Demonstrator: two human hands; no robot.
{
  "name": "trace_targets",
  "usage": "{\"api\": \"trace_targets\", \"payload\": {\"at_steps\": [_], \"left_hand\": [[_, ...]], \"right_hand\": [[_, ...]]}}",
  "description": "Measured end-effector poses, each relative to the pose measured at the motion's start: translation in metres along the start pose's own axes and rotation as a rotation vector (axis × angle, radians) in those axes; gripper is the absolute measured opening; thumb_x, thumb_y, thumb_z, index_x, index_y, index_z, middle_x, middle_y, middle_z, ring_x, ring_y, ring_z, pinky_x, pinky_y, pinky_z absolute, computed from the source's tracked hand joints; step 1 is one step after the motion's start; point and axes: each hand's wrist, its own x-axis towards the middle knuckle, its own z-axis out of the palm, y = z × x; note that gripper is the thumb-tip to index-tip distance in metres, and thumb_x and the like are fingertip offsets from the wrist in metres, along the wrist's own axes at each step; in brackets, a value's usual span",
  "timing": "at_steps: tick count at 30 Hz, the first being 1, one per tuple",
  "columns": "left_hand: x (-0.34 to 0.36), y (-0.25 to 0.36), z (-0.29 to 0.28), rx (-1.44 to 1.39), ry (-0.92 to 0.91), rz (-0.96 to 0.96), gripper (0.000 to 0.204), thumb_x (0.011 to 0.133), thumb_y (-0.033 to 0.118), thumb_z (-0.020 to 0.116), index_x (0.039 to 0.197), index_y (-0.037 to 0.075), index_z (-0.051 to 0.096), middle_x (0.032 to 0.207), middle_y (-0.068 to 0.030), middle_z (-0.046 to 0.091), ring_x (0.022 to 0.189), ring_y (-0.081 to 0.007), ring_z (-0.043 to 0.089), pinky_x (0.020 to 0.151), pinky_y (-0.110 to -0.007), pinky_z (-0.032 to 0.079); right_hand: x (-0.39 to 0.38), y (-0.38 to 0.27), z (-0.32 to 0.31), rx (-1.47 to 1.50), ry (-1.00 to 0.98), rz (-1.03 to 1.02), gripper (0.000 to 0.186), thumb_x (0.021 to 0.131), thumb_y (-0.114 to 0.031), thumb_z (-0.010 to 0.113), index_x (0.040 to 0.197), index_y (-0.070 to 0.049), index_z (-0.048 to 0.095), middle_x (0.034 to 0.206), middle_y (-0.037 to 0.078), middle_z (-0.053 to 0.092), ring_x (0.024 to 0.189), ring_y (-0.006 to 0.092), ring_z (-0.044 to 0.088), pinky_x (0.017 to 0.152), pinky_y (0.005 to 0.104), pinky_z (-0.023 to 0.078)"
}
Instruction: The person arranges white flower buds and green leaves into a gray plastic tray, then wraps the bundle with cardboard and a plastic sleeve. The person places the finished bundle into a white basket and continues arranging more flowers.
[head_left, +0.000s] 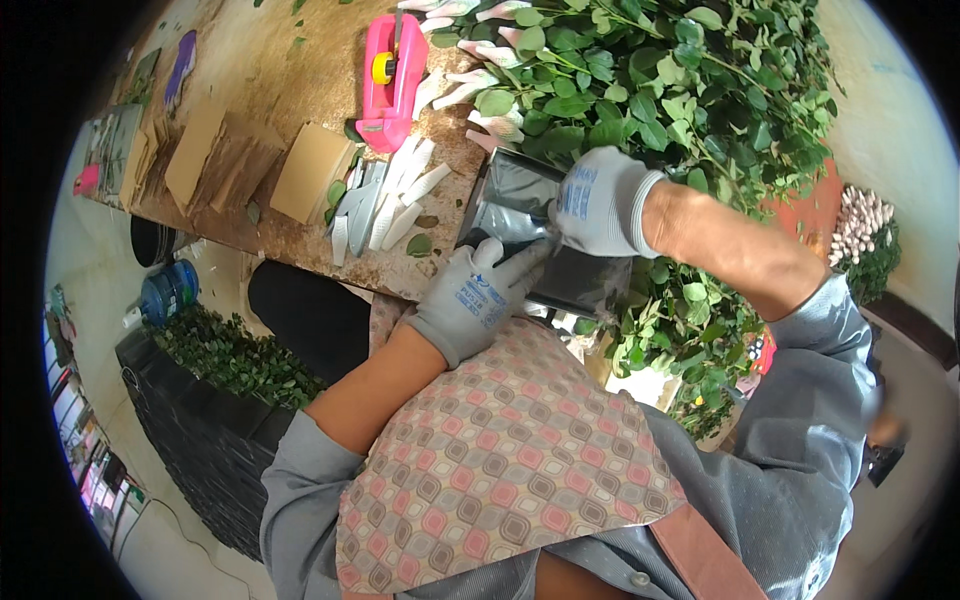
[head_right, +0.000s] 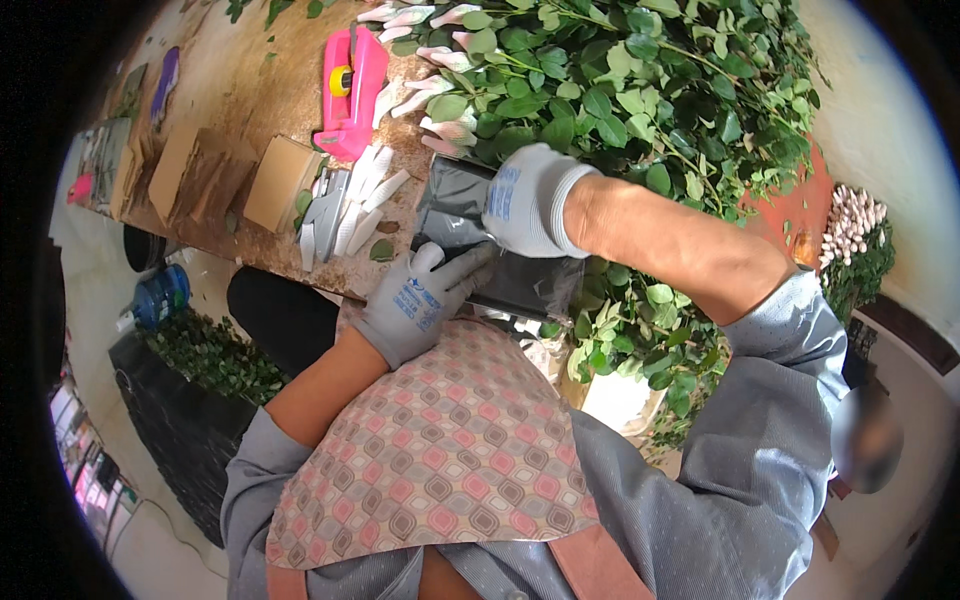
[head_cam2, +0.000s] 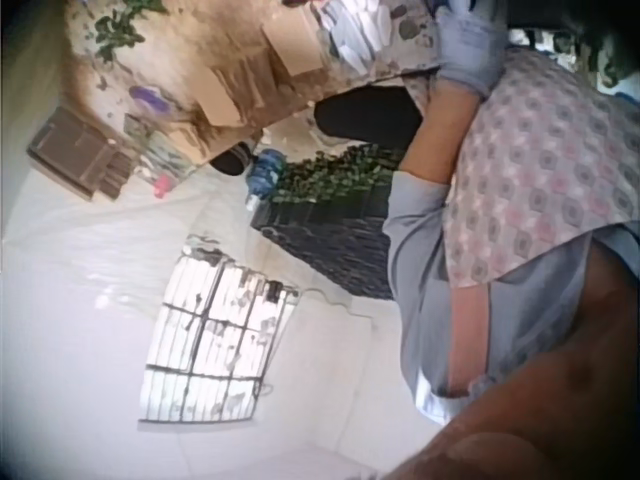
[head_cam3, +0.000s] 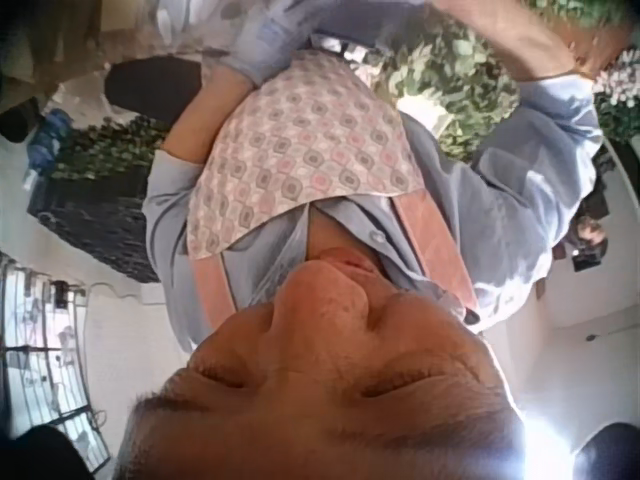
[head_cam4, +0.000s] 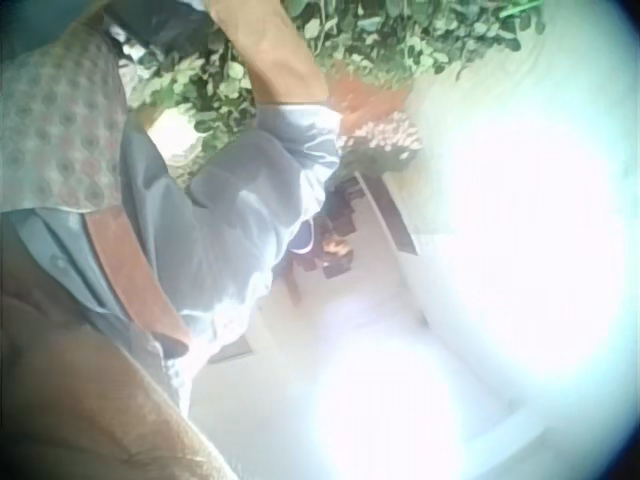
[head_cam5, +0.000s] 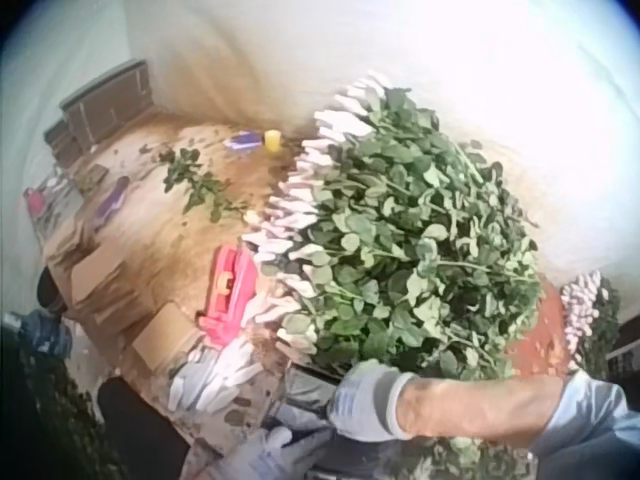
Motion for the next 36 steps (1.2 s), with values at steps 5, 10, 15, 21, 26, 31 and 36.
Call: {"api": "trace_targets", "payload": {"at_steps": [5,10,15,21,26,31,36], "left_hand": [[-0.001,-0.002,0.000,-0.054,0.007,-0.009,0.048,0.086,0.019,0.066,0.134,0.020,0.071,0.150,0.0073,0.056,0.094,-0.0207,0.052,0.078,-0.035,0.049],[-0.002,-0.006,0.008,-0.207,-0.017,-0.060,0.050,0.083,0.024,0.070,0.133,0.020,0.072,0.145,0.0055,0.060,0.090,-0.0214,0.050,0.077,-0.035,0.048],[-0.006,-0.008,0.017,-0.250,0.005,-0.049,0.045,0.084,0.025,0.070,0.128,0.019,0.073,0.140,0.0042,0.063,0.088,-0.0233,0.051,0.075,-0.036,0.048],[-0.004,-0.014,0.015,-0.194,0.097,0.030,0.034,0.086,0.023,0.069,0.119,0.017,0.075,0.131,0.0029,0.066,0.089,-0.0237,0.055,0.072,-0.037,0.050],[-0.009,-0.033,-0.008,-0.277,0.170,0.112,0.026,0.081,0.015,0.075,0.106,0.010,0.077,0.123,-0.0027,0.071,0.088,-0.0233,0.063,0.081,-0.038,0.053],[-0.054,-0.056,-0.008,-0.329,0.471,-0.348,0.016,0.089,0.011,0.077,0.102,0.003,0.075,0.097,-0.0131,0.075,0.084,-0.0311,0.073,0.079,-0.041,0.058],[-0.081,-0.095,0.052,-0.047,0.259,-0.730,0.042,0.090,0.031,0.077,0.123,0.006,0.070,0.121,-0.0196,0.073,0.107,-0.0409,0.070,0.090,-0.047,0.056]], "right_hand": [[0.012,0.003,0.015,0.049,0.075,-0.170,0.014,0.084,-0.022,0.068,0.082,-0.017,0.080,0.080,0.004,0.077,0.077,0.0287,0.076,0.063,0.0404,0.058],[0.020,-0.001,0.000,0.065,-0.189,-0.206,0.015,0.086,-0.025,0.068,0.083,-0.014,0.077,0.079,0.004,0.074,0.075,0.0275,0.074,0.062,0.0402,0.057],[0.026,-0.007,0.005,0.147,-0.182,-0.208,0.017,0.087,-0.028,0.067,0.083,-0.015,0.077,0.075,0.003,0.072,0.072,0.0276,0.073,0.061,0.0413,0.055],[0.027,-0.014,0.000,0.114,-0.238,-0.172,0.016,0.087,-0.023,0.066,0.081,-0.013,0.078,0.076,0.003,0.073,0.070,0.0275,0.073,0.061,0.0391,0.055],[0.019,-0.022,0.012,0.269,-0.124,-0.056,0.038,0.098,-0.037,0.058,0.082,-0.009,0.078,0.076,0.009,0.074,0.073,0.0308,0.073,0.065,0.0424,0.056],[0.005,-0.035,0.038,0.578,0.190,0.213,0.050,0.104,-0.044,0.053,0.078,-0.007,0.074,0.072,0.015,0.071,0.072,0.0360,0.071,0.066,0.0468,0.055],[0.015,-0.064,0.075,0.661,0.503,0.418,0.045,0.106,-0.042,0.052,0.085,-0.009,0.073,0.075,0.017,0.070,0.076,0.0396,0.069,0.069,0.0499,0.054]]}}
